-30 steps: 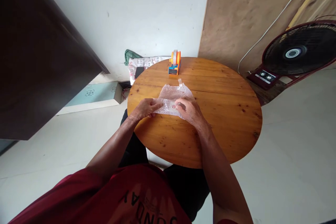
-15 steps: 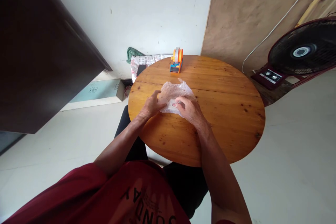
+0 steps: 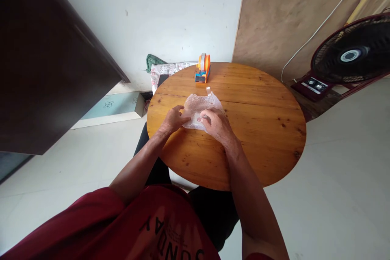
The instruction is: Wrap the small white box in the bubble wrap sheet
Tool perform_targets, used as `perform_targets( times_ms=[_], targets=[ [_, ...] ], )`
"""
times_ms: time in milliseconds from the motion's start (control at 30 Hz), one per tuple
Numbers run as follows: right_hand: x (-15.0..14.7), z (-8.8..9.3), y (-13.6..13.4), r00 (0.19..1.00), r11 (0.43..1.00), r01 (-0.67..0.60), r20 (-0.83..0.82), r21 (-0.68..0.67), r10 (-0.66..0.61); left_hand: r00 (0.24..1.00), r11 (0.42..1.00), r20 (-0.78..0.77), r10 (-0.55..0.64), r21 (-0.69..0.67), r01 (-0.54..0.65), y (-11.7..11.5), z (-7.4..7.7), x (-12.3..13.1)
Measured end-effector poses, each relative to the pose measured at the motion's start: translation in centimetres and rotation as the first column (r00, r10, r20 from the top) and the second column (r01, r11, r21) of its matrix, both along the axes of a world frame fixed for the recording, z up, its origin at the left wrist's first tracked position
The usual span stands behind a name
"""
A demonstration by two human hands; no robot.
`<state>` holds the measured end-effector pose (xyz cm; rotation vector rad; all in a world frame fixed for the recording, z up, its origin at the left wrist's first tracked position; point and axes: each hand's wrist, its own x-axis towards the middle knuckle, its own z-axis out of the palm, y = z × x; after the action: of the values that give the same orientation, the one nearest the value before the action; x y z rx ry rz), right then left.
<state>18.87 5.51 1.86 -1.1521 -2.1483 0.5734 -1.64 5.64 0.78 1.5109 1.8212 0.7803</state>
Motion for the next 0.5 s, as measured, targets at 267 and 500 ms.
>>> perform_targets(
  times_ms=[267,500],
  targets=[
    [0.0,-0.4,0.3,1.000,0.998,-0.001,-0.005,0.065,0.001,0.999,0.998,0.033,0.017,0.065,-0.019,0.4,0.4,1.9],
    [0.1,-0.6,0.3,1.000,0.996,-0.026,-0.006,0.081,0.026,0.912,0.992,0.394,0.110,-0.102,-0.075,-0.2,1.2,2.3]
  ],
)
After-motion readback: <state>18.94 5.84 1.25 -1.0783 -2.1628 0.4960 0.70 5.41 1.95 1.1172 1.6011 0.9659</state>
